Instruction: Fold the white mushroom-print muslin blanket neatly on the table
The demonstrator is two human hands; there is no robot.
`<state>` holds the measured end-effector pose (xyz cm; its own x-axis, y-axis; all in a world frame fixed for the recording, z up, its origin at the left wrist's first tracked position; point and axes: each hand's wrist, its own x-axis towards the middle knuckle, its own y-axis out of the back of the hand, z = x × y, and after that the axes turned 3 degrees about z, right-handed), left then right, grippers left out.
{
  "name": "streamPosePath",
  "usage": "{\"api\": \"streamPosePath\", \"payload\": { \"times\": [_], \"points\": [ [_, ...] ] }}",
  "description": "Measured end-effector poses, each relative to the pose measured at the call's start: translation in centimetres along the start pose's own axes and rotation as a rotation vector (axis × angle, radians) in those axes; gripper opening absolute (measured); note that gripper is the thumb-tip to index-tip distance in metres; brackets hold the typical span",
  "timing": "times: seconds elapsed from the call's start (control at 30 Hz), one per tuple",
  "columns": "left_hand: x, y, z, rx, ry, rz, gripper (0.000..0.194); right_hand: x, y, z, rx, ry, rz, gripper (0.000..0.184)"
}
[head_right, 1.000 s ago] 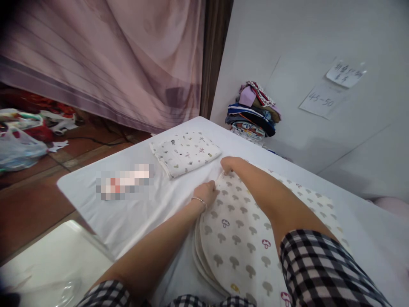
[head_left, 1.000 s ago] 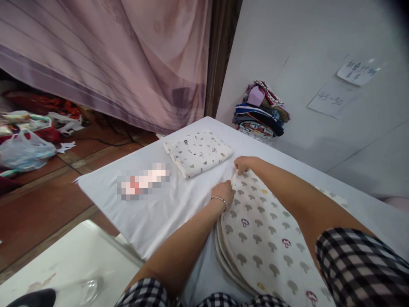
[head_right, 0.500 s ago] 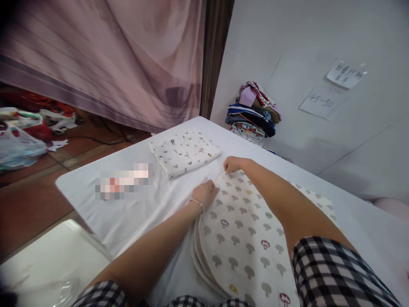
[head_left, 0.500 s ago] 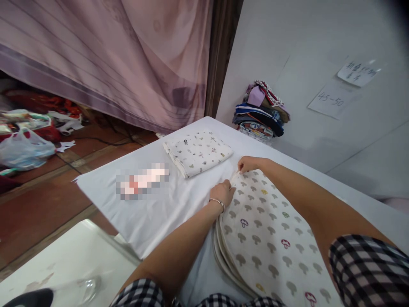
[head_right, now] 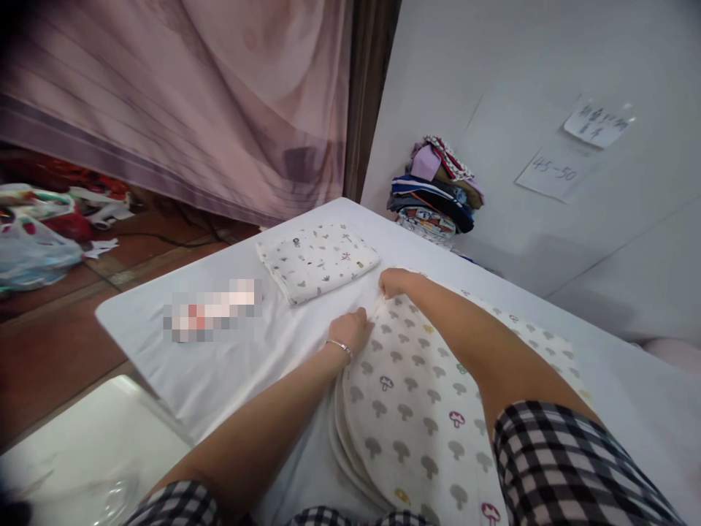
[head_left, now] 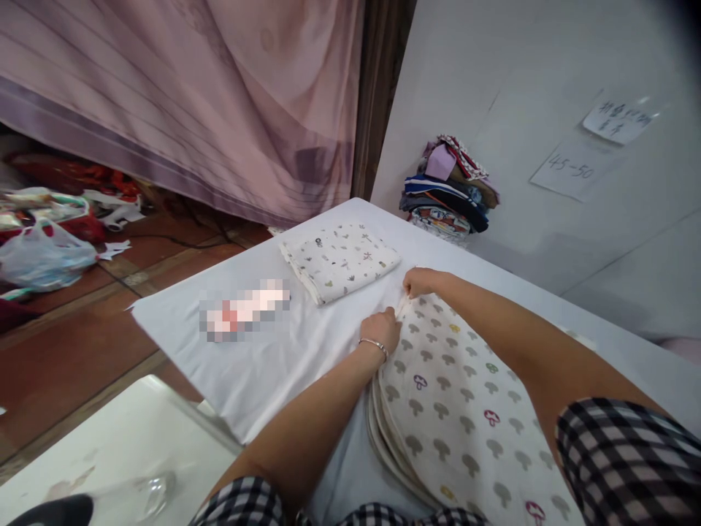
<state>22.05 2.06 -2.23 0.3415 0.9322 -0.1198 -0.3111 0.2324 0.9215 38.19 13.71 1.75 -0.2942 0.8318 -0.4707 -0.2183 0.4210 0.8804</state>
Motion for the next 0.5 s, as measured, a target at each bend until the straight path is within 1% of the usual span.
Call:
{"api": "streamPosePath", "payload": {
  "times": [0.17,0.37,0.5],
  "points": [
    [0.0,-0.1,0.1,0.013,-0.008,0.012,0.032,-0.6,-0.8,1.3,0.036,0.074,0.082,0.017],
    [0.1,-0.1,0.2,0.003,0.040,-0.038,0.036,-1.0,-2.0,2.0,0.083,0.169,0.175,0.014],
    [0.1,0.1,0.1,-0.014,0.047,-0.037,0.038,-1.2,-2.6,2.5,0.108,0.229,0.209,0.014]
  ]
}}
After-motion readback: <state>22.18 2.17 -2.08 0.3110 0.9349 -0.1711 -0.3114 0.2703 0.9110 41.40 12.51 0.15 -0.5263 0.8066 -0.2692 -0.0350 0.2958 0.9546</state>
